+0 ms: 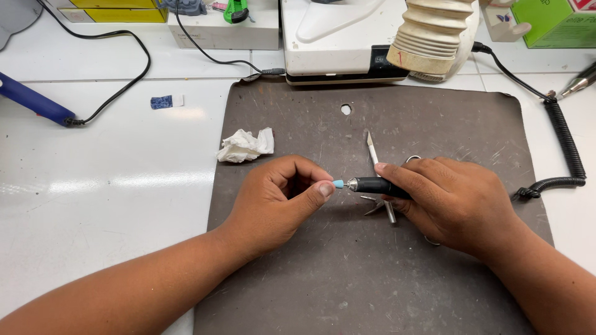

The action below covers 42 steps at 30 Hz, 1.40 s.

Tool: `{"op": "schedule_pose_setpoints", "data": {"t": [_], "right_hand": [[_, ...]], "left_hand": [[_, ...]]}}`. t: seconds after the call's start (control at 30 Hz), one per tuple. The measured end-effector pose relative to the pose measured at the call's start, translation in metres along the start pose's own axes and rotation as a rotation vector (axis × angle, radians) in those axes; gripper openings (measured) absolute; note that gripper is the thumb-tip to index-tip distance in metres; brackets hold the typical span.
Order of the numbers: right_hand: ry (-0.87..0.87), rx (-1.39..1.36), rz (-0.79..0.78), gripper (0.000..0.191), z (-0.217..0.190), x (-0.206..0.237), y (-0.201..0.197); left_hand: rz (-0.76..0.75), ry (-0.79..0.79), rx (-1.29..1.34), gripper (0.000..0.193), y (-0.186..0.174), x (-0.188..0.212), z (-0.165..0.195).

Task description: The person holds a small tooth-shaped object and uses a rotary tool with a blue tip to grind and shape its surface. They switch to a metal hand instrument to scrape and refine edges, then resume grinding with the rotary tool. The object is handled one at a time on a work mat.

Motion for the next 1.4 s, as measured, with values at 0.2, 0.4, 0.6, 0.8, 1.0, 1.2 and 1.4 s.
{"op": "schedule_pose_setpoints", "data": {"t": [0.2, 0.4, 0.6, 0.8, 1.0, 1.2, 1.4], "right_hand": [[0.005, -0.002, 0.000, 0.039, -0.0001, 0.0000, -0.0002], [0.013, -0.007, -0.009, 0.039, 0.0004, 0.0007, 0.0011], [0.032, -0.013, 0.001, 0.038, 0.0004, 0.0008, 0.0004], [0.055, -0.030, 0.005, 0.038, 0.0002, 0.0008, 0.0008], [0.063, -0.050, -0.005, 0.039, 0.0007, 0.0007, 0.0018], [0.065, -0.051, 0.001, 0.039, 0.0009, 0.0023, 0.0010], [0.058, -0.028, -0.009, 0.038, 0.0002, 0.0021, 0.0023]], "left_hand": [[-0.004, 0.013, 0.009, 0.017, 0.0006, -0.0001, 0.0017], [0.000, -0.002, -0.014, 0.017, 0.0001, -0.0001, 0.0013], [0.004, -0.013, -0.001, 0.017, 0.0003, -0.0011, 0.0013], [0.001, -0.012, -0.017, 0.017, 0.0002, -0.0004, 0.0012], [-0.008, 0.016, 0.005, 0.016, 0.0006, 0.0002, 0.0021], [-0.007, 0.005, -0.006, 0.016, 0.0006, 0.0001, 0.0025], [-0.008, -0.046, -0.047, 0.017, 0.0015, 0.0011, 0.0019]]}}
Point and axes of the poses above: each hand's wrist, its own x-axis away from the middle knuckle, its own y-axis out of the palm, z = x × y, the point moved 5 cm from there along -x, towards the middle knuckle, and after that the axes turned 3 degrees about -y, right-handed, at the moved point
